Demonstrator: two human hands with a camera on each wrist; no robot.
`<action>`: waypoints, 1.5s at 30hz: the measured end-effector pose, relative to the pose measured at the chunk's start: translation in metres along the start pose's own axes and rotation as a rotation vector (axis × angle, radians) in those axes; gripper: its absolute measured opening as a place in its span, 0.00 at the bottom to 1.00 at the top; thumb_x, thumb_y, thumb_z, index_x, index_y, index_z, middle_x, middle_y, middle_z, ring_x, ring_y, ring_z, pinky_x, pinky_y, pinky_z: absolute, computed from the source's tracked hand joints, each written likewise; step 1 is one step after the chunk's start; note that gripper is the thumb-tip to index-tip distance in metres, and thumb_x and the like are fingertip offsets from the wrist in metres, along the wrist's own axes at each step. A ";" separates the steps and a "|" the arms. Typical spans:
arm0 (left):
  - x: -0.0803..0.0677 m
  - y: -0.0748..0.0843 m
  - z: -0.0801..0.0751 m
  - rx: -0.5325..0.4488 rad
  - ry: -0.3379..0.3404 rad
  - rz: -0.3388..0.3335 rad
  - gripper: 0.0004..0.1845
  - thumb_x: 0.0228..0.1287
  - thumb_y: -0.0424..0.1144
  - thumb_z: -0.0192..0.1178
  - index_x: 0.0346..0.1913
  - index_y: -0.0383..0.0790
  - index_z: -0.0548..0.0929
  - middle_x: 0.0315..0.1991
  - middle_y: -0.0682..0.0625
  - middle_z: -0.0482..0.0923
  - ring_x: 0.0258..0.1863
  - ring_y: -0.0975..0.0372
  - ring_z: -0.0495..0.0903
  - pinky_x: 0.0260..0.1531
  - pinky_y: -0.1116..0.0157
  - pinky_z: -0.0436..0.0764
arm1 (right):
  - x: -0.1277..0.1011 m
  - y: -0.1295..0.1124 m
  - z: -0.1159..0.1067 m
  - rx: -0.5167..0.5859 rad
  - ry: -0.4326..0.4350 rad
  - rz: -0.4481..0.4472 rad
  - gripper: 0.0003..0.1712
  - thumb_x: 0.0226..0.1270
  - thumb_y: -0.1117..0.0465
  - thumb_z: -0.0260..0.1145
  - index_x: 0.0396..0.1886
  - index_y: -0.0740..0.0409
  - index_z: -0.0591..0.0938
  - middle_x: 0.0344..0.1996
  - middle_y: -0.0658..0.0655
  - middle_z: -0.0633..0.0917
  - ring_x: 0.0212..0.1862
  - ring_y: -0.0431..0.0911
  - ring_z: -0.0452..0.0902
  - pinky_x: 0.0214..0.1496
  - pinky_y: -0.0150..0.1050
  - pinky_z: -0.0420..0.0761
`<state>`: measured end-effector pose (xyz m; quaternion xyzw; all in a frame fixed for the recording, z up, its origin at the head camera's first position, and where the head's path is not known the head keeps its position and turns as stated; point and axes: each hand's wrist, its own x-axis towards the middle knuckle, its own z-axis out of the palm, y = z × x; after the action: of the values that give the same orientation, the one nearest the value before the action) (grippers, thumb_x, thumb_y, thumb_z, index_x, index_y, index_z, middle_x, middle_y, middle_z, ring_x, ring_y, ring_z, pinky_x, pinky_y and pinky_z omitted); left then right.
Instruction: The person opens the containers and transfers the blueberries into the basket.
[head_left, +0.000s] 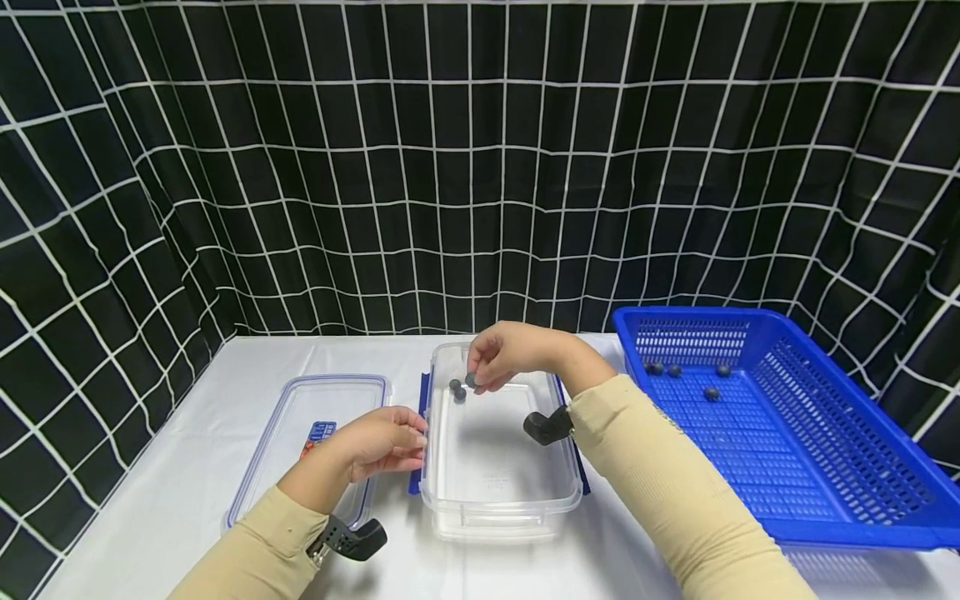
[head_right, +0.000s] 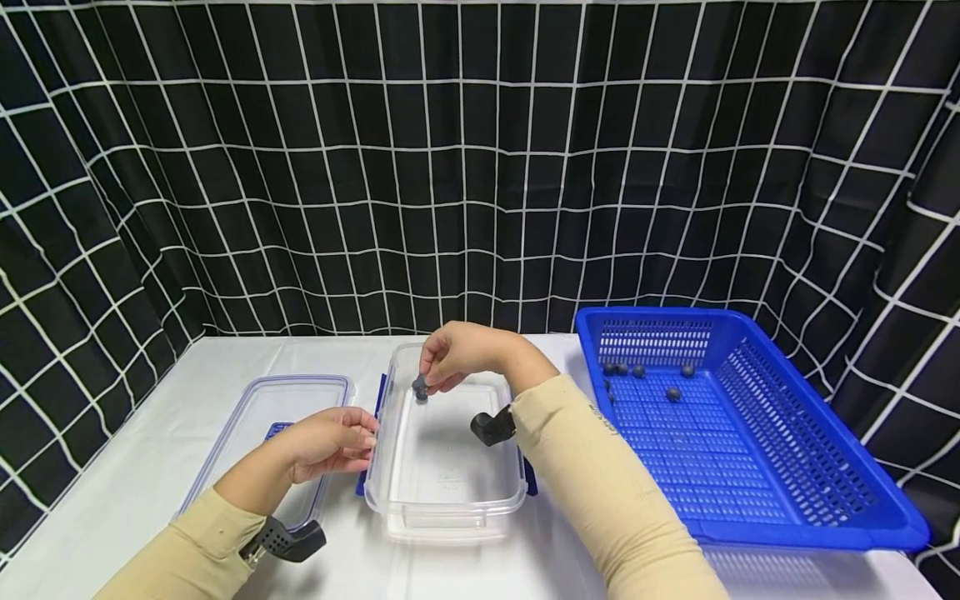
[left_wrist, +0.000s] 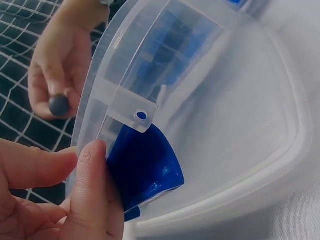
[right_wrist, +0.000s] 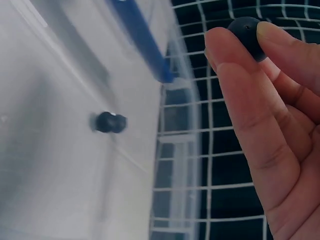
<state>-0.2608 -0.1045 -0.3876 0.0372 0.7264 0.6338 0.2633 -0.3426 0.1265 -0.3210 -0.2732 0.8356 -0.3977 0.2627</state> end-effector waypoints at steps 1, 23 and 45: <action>0.000 0.000 0.000 0.002 0.000 0.001 0.14 0.58 0.24 0.50 0.48 0.24 0.67 0.30 0.45 0.73 0.28 0.61 0.77 0.35 0.67 0.84 | -0.002 0.000 -0.003 0.001 0.007 -0.009 0.04 0.57 0.72 0.63 0.33 0.65 0.78 0.29 0.58 0.85 0.36 0.47 0.82 0.42 0.40 0.84; 0.000 0.002 -0.001 0.015 0.009 -0.005 0.11 0.59 0.25 0.51 0.45 0.28 0.70 0.31 0.44 0.73 0.28 0.61 0.77 0.34 0.67 0.85 | -0.107 0.036 -0.094 0.036 0.357 0.005 0.15 0.57 0.61 0.67 0.40 0.67 0.77 0.37 0.61 0.84 0.43 0.53 0.81 0.47 0.42 0.82; 0.003 -0.002 -0.002 0.037 0.050 -0.006 0.10 0.58 0.26 0.52 0.44 0.30 0.71 0.30 0.44 0.74 0.27 0.60 0.78 0.33 0.66 0.85 | -0.215 0.147 -0.128 0.060 0.563 0.163 0.23 0.64 0.57 0.60 0.48 0.73 0.71 0.37 0.54 0.83 0.40 0.43 0.81 0.44 0.38 0.84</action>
<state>-0.2633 -0.1057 -0.3903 0.0242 0.7443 0.6204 0.2462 -0.3098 0.4148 -0.3226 -0.0762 0.8826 -0.4600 0.0598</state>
